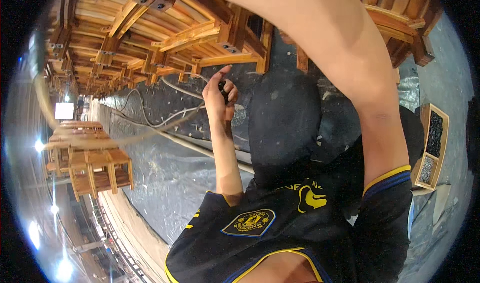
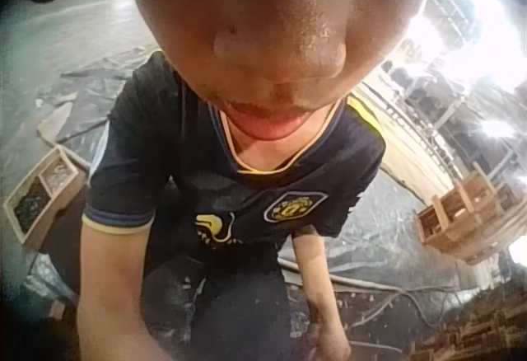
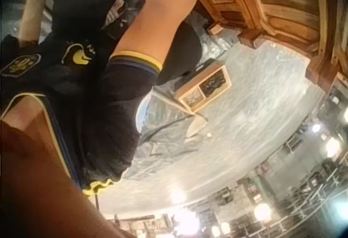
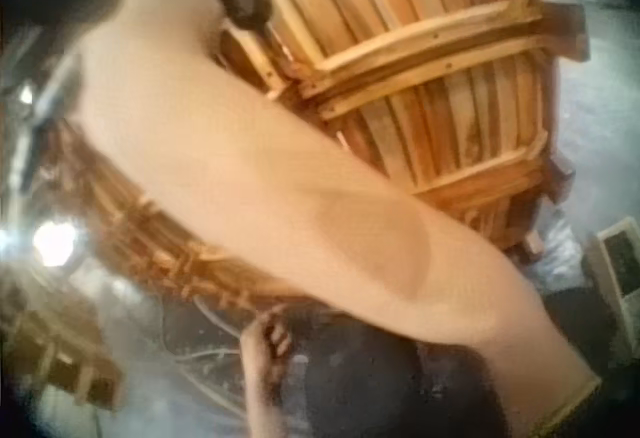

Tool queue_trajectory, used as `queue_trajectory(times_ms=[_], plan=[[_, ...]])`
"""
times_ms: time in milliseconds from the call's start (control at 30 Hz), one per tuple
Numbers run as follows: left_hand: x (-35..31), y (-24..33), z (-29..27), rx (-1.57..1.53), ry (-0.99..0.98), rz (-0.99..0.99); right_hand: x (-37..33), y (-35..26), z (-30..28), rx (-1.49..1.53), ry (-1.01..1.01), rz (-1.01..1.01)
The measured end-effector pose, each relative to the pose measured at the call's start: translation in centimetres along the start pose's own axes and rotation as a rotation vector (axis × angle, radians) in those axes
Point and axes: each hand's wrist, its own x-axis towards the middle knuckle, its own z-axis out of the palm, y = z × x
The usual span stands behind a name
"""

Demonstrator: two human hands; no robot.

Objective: Assembling wooden benches by attaching plastic feet or components using an air-powered screwdriver and screws.

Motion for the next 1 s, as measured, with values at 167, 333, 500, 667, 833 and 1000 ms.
queue_trajectory(times_ms=[167, 333, 500, 667, 833, 1000], plan=[[-3.1, -1.4, -4.6, 0.080, 0.111, -0.044, -4.4, -0.3, -2.2, -0.007, 0.068, 0.139], [-5.2, -4.6, -9.9, -0.008, 0.214, -0.136, -8.3, -1.3, -5.1, -0.055, 0.125, 0.288], [-5.0, -3.2, -11.1, -0.049, 0.226, -0.212, -13.0, -2.6, -8.2, -0.111, 0.234, 0.366], [-1.0, 4.7, -11.0, 0.004, 0.119, 0.140, -19.0, -1.6, -10.3, -0.103, 0.419, 0.427], [0.4, 17.9, -24.5, -0.180, 0.304, 0.483, -27.5, -3.9, -9.7, -0.094, 0.673, 0.656], [-15.0, 20.7, -42.1, 0.997, 0.880, 0.799, -31.0, -8.4, -10.3, -0.172, 0.856, 0.852]])
